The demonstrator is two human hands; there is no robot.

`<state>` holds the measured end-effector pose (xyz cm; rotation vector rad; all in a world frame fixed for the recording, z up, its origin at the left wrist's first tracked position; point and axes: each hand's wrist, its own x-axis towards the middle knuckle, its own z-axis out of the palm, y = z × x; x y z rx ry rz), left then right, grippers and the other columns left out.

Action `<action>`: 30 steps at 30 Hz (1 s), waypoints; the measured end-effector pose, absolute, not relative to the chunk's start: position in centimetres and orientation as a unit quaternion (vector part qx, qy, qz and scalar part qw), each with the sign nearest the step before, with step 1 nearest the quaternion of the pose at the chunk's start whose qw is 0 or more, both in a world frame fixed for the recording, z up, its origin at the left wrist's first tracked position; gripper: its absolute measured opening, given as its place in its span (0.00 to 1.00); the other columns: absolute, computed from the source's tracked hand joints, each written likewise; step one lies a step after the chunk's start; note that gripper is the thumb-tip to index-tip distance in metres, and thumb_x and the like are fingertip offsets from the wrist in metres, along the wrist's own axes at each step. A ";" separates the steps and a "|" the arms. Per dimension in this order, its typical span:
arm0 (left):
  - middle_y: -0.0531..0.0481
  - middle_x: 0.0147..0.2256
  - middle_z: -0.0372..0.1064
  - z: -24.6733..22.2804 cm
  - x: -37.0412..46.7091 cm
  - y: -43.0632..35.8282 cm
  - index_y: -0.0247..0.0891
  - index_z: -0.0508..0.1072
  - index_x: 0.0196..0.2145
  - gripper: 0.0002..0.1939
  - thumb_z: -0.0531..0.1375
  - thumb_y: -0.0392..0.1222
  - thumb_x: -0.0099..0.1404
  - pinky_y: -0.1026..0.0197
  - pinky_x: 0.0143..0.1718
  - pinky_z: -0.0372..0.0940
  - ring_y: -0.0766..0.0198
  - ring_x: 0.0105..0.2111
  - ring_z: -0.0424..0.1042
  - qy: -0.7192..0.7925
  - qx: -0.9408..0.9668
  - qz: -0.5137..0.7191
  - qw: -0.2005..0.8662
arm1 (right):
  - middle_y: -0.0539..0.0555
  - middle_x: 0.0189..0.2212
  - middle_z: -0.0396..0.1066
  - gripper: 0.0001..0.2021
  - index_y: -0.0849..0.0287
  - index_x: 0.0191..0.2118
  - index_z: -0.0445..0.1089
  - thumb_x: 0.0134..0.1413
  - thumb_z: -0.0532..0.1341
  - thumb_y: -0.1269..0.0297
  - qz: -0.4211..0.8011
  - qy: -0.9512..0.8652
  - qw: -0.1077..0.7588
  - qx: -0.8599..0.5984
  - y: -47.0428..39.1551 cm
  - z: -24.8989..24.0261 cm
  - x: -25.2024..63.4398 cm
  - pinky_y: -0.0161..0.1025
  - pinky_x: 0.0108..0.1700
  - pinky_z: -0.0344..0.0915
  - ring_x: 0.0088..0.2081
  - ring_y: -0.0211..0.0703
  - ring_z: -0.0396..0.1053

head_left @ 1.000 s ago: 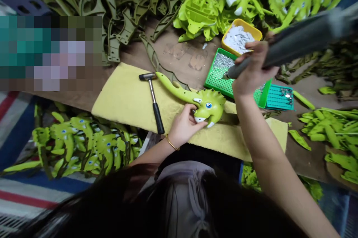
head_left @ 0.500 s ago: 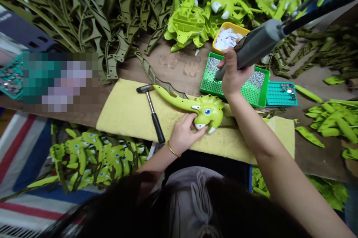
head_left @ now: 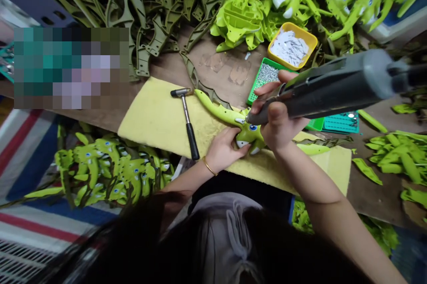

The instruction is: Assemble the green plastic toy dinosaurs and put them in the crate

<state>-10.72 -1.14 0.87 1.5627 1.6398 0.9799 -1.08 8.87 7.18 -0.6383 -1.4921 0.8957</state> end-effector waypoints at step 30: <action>0.58 0.23 0.65 1.2 -10.5 -1.4 0.40 0.67 0.38 0.19 0.68 0.45 0.50 0.65 0.26 0.62 0.68 0.23 0.67 0.634 0.551 0.388 0.379 | 0.46 0.27 0.65 0.25 0.49 0.46 0.60 0.51 0.57 0.37 0.295 -0.541 0.678 -0.401 20.4 2.7 0.0 0.39 0.24 0.66 0.18 0.33 0.64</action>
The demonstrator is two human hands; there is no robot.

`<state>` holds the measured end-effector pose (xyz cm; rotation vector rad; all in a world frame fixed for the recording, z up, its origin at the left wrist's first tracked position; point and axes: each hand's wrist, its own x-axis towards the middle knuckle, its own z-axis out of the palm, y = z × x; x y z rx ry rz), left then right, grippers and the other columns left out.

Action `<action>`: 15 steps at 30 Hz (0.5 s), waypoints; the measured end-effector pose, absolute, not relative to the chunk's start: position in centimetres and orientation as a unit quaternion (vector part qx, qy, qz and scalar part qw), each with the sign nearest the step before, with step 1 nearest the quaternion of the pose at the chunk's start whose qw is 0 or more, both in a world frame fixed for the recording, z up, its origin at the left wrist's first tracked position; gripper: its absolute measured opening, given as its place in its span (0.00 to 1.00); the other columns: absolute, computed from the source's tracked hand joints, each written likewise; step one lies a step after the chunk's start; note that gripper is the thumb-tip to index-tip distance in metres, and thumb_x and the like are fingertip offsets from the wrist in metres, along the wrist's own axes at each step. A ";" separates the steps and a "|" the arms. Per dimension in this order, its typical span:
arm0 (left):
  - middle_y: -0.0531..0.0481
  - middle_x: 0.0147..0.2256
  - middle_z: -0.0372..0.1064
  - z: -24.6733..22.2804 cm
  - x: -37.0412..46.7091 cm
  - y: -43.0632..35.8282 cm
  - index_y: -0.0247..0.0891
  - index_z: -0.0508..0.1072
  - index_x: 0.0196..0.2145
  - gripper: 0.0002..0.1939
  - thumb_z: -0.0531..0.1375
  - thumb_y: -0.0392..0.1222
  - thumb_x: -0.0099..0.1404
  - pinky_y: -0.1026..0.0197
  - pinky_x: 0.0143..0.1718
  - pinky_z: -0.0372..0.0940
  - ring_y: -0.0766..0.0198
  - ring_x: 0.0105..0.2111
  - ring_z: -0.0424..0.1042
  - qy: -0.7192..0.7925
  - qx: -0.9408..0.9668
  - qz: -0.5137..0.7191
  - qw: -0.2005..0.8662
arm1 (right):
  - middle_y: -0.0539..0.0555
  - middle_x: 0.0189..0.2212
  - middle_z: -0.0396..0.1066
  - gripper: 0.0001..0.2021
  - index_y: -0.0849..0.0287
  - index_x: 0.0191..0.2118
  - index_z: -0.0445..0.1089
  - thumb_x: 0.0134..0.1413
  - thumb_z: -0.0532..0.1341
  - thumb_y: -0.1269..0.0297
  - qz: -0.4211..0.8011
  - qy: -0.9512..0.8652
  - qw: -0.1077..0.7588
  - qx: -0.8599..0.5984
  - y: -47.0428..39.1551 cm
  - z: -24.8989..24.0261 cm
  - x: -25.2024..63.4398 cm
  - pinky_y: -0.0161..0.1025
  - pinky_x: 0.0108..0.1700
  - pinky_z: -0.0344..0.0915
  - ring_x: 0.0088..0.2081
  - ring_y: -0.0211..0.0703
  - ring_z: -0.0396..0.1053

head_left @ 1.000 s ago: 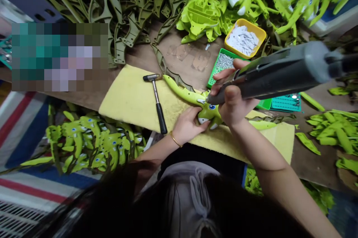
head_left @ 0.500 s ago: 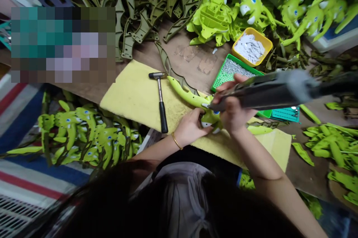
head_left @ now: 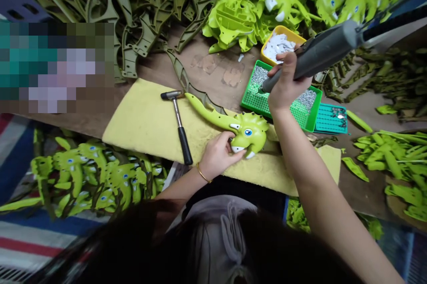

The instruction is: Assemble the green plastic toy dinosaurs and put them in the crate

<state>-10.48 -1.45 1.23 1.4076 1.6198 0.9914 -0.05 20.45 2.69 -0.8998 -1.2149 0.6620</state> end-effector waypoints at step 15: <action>0.56 0.25 0.67 1.1 -10.6 -1.3 0.38 0.69 0.40 0.19 0.68 0.46 0.53 0.64 0.27 0.65 0.67 0.23 0.69 0.625 0.550 0.385 0.398 | 0.48 0.29 0.66 0.22 0.52 0.42 0.64 0.53 0.56 0.40 0.215 -0.541 0.726 -0.366 17.5 6.8 -1.4 0.34 0.18 0.59 0.17 0.30 0.62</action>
